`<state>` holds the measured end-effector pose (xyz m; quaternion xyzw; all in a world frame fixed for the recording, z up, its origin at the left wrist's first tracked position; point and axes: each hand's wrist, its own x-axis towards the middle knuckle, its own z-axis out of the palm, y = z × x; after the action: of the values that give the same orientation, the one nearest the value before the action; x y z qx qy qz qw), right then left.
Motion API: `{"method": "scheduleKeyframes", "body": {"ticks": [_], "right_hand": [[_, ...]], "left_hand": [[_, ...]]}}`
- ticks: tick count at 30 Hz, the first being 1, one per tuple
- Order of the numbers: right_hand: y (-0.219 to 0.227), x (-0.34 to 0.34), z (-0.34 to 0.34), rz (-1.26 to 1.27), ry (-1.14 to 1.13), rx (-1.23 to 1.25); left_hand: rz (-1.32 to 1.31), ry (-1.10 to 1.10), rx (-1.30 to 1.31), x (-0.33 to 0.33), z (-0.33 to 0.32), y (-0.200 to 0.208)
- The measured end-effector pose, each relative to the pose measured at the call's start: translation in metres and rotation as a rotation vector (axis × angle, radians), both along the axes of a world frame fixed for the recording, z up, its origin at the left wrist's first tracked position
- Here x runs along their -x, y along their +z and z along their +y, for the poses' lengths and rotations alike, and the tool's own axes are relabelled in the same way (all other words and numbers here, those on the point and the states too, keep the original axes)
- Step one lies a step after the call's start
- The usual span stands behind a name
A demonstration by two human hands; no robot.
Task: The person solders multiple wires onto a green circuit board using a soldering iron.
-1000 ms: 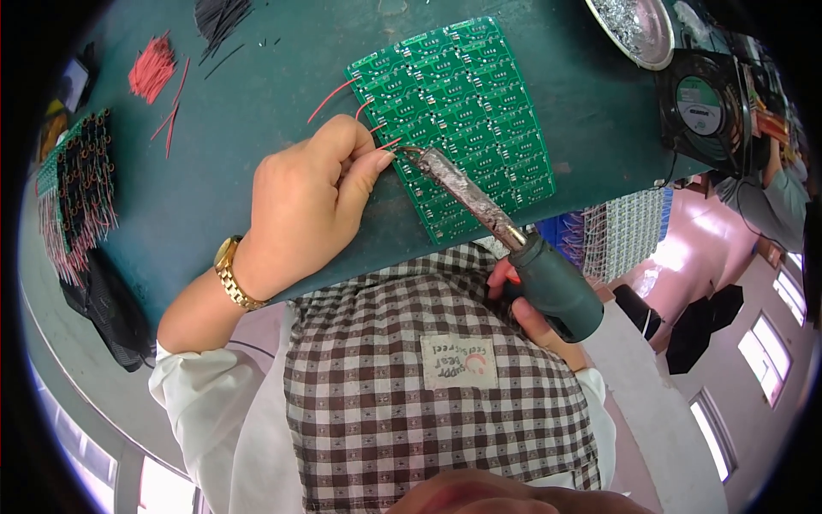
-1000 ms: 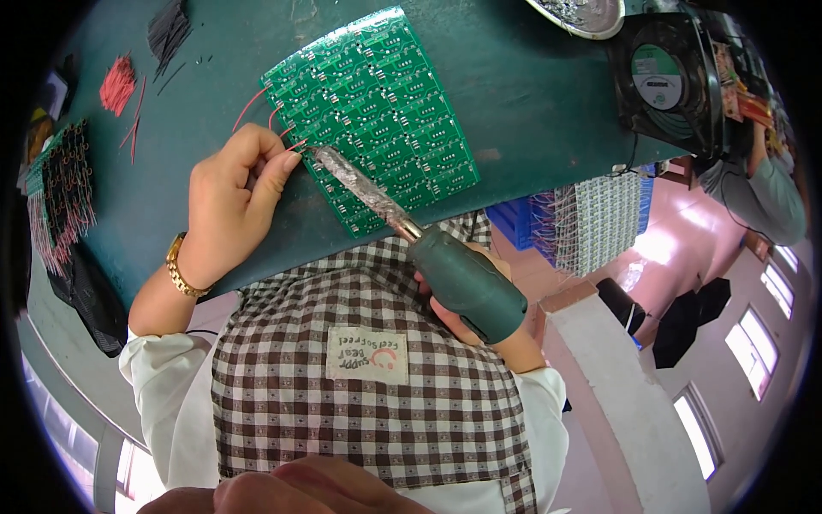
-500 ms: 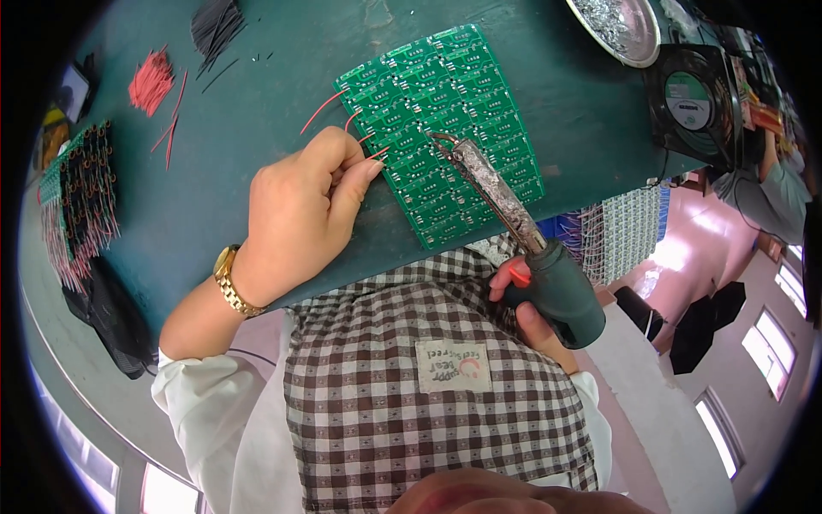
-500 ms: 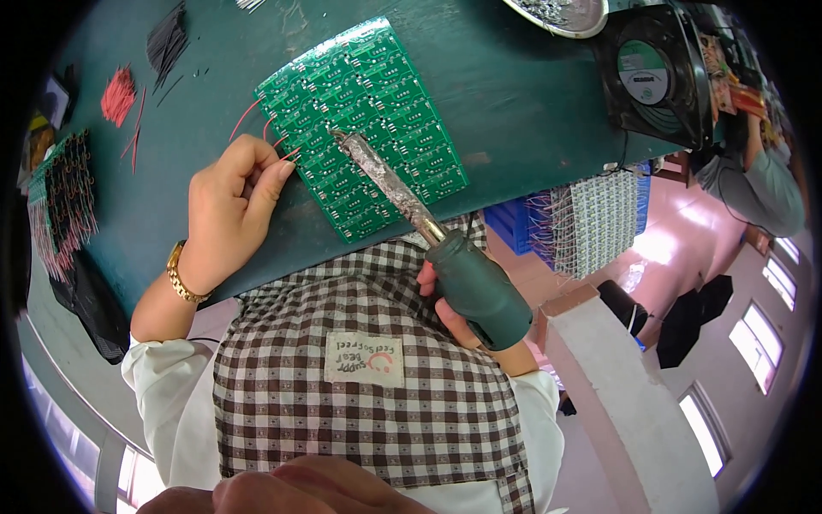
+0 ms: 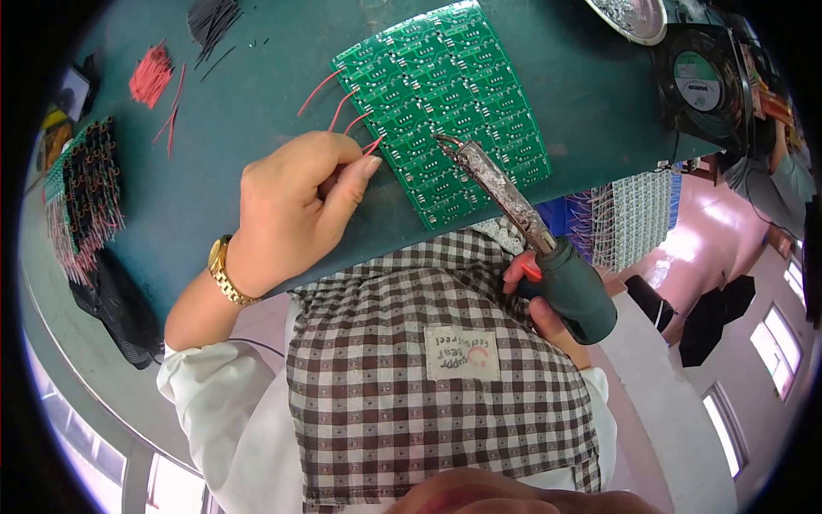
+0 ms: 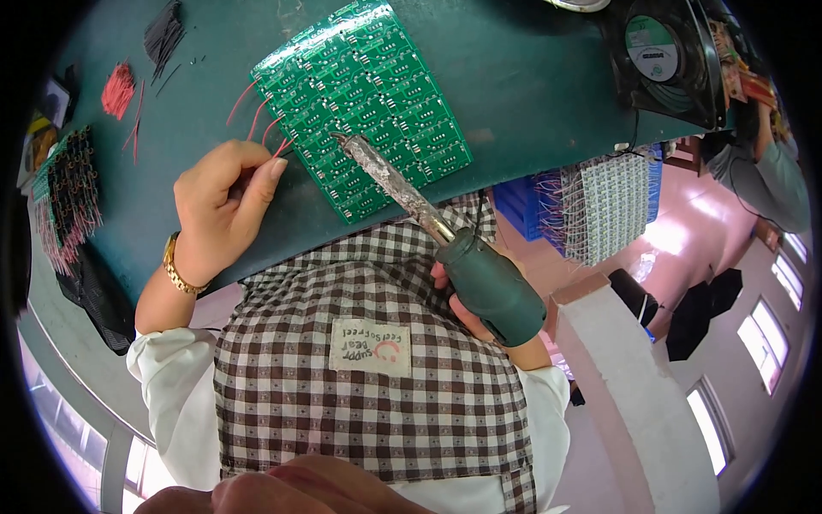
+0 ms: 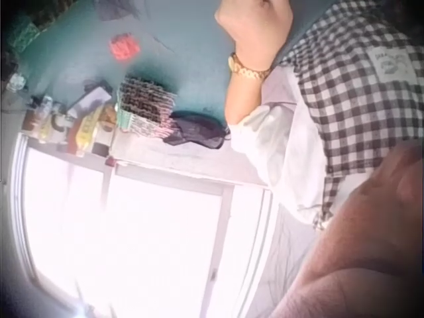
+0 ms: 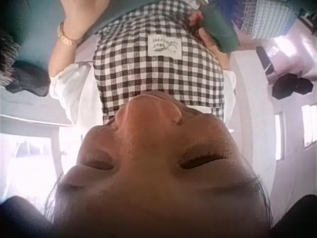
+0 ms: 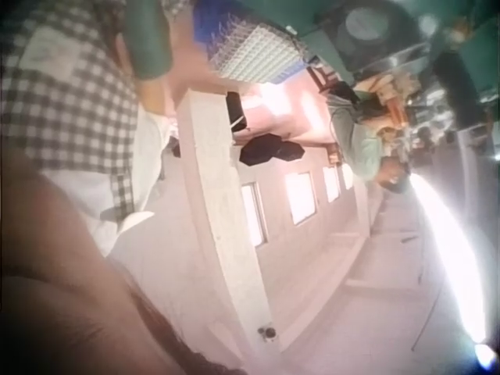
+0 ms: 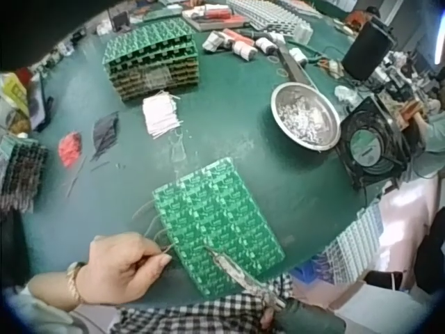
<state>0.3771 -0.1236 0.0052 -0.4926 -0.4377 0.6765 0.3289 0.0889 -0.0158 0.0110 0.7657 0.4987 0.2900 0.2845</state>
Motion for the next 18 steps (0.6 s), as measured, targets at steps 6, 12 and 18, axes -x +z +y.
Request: {"method": "scheduleKeyframes", "body": {"ticks": [6, 12, 18], "right_hand": [[-0.003, 0.007, 0.003, 0.034, -0.049, -0.041], [-0.009, 0.01, 0.002, 0.063, -0.059, -0.057], [-0.001, 0.006, 0.009, 0.044, 0.046, -0.025]], "left_hand": [[-0.01, 0.062, -0.004, 0.001, 0.007, -0.007], [0.01, 0.092, 0.037, -0.004, 0.003, -0.01], [0.058, 0.089, -0.001, -0.007, 0.005, -0.012]]}}
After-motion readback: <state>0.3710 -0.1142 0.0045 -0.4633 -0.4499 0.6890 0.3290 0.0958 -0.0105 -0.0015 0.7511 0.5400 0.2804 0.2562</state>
